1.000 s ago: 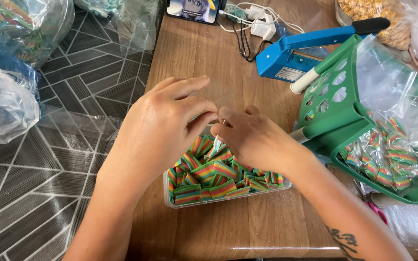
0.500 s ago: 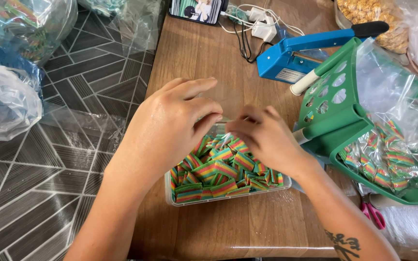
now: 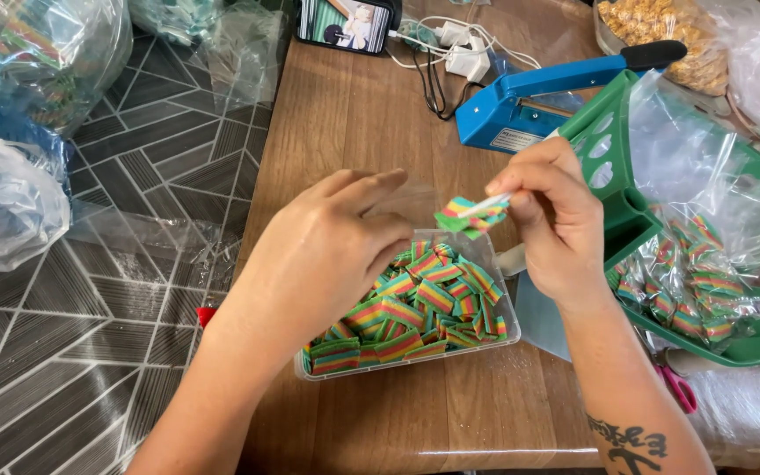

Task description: A person is manually portioning and packaging small colorful candies and white strips into clear plastic bags at a table.

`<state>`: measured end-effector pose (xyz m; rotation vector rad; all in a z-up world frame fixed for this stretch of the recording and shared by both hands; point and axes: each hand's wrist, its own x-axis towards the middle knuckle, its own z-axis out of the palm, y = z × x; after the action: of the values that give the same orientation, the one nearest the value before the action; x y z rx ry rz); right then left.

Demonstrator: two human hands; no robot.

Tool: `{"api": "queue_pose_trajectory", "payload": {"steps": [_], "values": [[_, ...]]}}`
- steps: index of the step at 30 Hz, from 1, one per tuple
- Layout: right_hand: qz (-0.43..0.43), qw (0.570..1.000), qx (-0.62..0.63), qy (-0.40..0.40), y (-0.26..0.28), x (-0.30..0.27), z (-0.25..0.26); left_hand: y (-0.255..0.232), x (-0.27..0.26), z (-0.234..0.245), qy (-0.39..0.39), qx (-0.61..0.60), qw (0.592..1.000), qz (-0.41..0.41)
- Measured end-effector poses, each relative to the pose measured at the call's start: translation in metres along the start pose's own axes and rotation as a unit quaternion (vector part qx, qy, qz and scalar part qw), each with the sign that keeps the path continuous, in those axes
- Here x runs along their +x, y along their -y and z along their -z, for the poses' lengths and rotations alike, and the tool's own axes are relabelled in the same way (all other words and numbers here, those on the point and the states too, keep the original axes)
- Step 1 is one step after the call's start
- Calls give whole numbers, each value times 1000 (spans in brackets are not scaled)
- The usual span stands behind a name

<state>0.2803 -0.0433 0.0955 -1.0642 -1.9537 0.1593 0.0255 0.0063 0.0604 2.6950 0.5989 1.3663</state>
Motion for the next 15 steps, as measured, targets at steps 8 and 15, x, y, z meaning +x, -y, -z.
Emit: {"api": "queue_pose_trajectory", "payload": {"steps": [8, 15], "values": [[80, 965, -245, 41, 8, 5, -13, -9, 7, 10, -19, -62, 998, 6], [31, 979, -186, -80, 34, -21, 13, 2, 14, 18, -25, -87, 996, 23]]}}
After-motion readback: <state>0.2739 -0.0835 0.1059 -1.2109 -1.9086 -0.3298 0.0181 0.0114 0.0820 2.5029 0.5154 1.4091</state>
